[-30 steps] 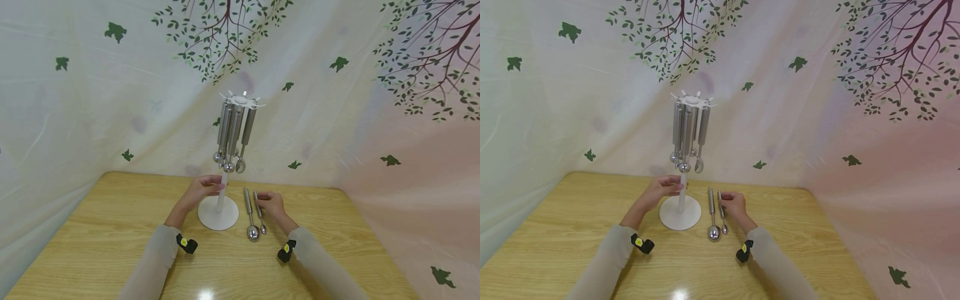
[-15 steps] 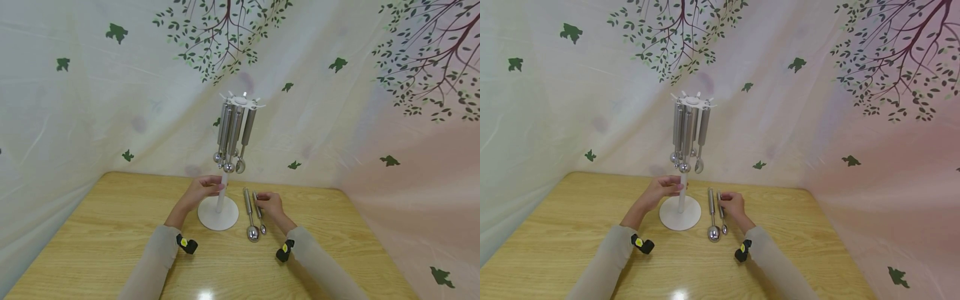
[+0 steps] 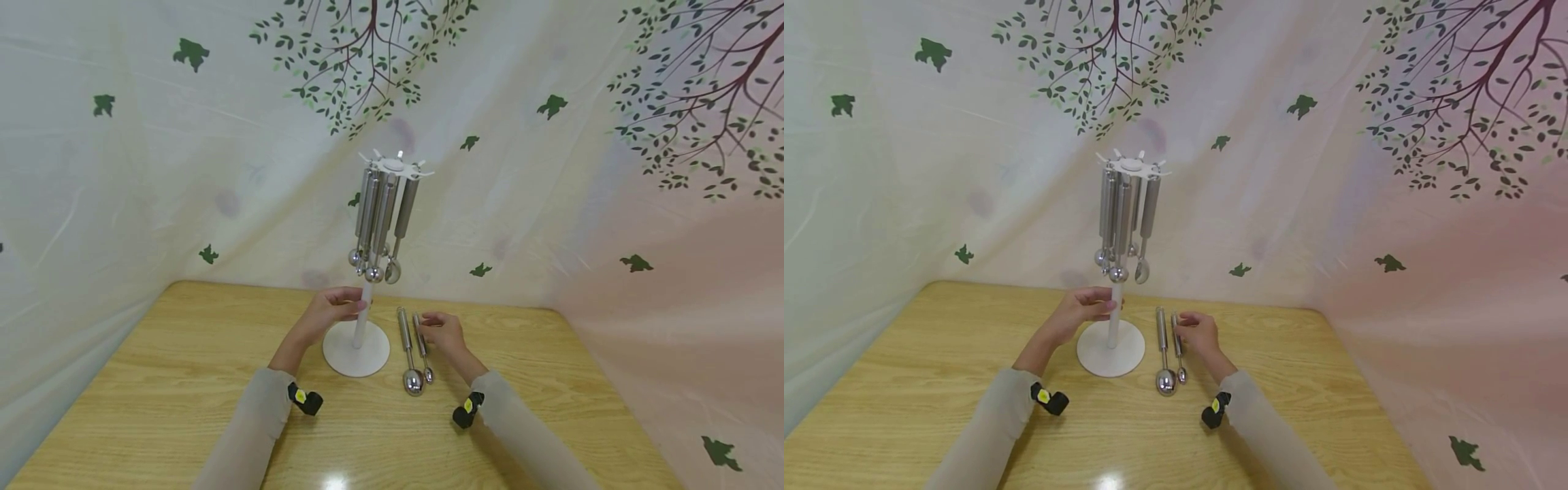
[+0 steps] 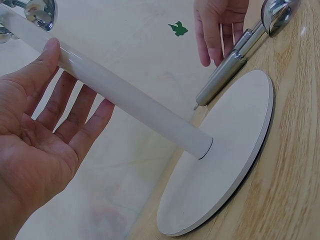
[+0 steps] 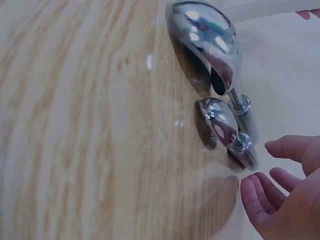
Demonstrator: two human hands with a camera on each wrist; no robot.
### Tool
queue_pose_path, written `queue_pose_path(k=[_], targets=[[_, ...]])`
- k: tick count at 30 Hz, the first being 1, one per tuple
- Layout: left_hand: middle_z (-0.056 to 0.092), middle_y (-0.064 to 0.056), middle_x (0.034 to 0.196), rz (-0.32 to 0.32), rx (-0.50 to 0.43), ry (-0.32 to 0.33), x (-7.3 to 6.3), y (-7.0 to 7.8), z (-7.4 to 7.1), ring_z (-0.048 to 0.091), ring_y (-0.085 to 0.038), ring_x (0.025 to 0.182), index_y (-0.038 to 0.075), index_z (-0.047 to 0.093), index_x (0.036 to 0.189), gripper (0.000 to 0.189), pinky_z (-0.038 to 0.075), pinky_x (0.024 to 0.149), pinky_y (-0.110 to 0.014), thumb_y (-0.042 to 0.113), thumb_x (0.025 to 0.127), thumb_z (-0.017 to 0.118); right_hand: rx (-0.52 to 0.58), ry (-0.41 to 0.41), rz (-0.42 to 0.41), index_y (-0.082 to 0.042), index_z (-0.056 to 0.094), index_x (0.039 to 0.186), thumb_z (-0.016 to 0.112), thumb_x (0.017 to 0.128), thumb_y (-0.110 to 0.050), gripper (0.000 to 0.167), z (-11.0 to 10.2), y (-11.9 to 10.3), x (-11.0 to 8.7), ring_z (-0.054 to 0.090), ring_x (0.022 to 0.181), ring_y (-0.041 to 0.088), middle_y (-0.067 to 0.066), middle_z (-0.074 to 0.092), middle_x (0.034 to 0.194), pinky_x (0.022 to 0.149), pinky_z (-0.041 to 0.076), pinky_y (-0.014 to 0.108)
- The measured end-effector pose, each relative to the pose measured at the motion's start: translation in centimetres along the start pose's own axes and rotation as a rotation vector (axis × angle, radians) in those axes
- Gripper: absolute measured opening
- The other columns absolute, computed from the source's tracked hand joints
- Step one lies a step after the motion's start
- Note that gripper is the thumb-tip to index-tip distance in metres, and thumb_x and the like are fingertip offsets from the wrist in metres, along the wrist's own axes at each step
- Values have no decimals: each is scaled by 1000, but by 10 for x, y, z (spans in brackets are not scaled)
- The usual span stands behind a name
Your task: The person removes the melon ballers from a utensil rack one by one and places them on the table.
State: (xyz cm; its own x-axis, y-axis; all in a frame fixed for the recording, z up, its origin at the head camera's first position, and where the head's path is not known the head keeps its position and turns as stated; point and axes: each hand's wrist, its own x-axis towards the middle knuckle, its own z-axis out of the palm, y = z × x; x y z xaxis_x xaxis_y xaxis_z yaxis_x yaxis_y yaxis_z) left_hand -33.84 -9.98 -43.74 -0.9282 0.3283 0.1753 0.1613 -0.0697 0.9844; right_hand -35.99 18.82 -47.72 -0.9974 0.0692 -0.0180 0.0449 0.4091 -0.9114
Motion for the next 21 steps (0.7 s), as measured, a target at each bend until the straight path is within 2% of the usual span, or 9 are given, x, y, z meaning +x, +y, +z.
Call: queue_pose_path(k=[5, 11, 14, 16, 21], targets=[[75, -5, 117, 1, 3, -5, 1, -1, 0, 71, -14, 104, -8, 63, 130, 39, 58, 101, -43, 14, 98, 69, 17, -13, -46, 1, 68, 127, 75, 90, -7, 38, -6, -3, -1, 68, 98, 24, 20, 70, 118, 73, 60, 29], [75, -8, 120, 7, 7, -6, 1, -2, 0, 71, -16, 105, -7, 63, 130, 40, 58, 101, -42, 16, 98, 69, 55, -5, -265, -1, 71, 123, 77, 87, -6, 37, -11, -11, 0, 65, 92, 15, 21, 71, 112, 76, 56, 21], [75, -8, 119, 8, 11, -5, 1, -2, 0, 71, -15, 105, -6, 63, 130, 39, 59, 101, -41, 16, 98, 69, 91, -42, -340, 0, 69, 125, 75, 90, -6, 36, -14, -22, -1, 65, 96, 13, 27, 68, 119, 82, 56, 19], [75, -6, 118, 6, 9, -3, 1, -2, 0, 71, -14, 104, -6, 64, 129, 39, 59, 100, -41, 16, 98, 69, 127, -77, -352, 0, 66, 129, 73, 93, -7, 38, -16, -32, -3, 65, 101, 13, 28, 66, 125, 87, 56, 18], [75, -5, 117, 3, 7, -1, 1, -2, 0, 71, -14, 104, -6, 64, 129, 38, 59, 100, -41, 16, 98, 70, 200, -135, -397, 2, 63, 133, 67, 97, -6, 37, -20, -65, -13, 66, 114, 23, 27, 63, 134, 91, 56, 16]])
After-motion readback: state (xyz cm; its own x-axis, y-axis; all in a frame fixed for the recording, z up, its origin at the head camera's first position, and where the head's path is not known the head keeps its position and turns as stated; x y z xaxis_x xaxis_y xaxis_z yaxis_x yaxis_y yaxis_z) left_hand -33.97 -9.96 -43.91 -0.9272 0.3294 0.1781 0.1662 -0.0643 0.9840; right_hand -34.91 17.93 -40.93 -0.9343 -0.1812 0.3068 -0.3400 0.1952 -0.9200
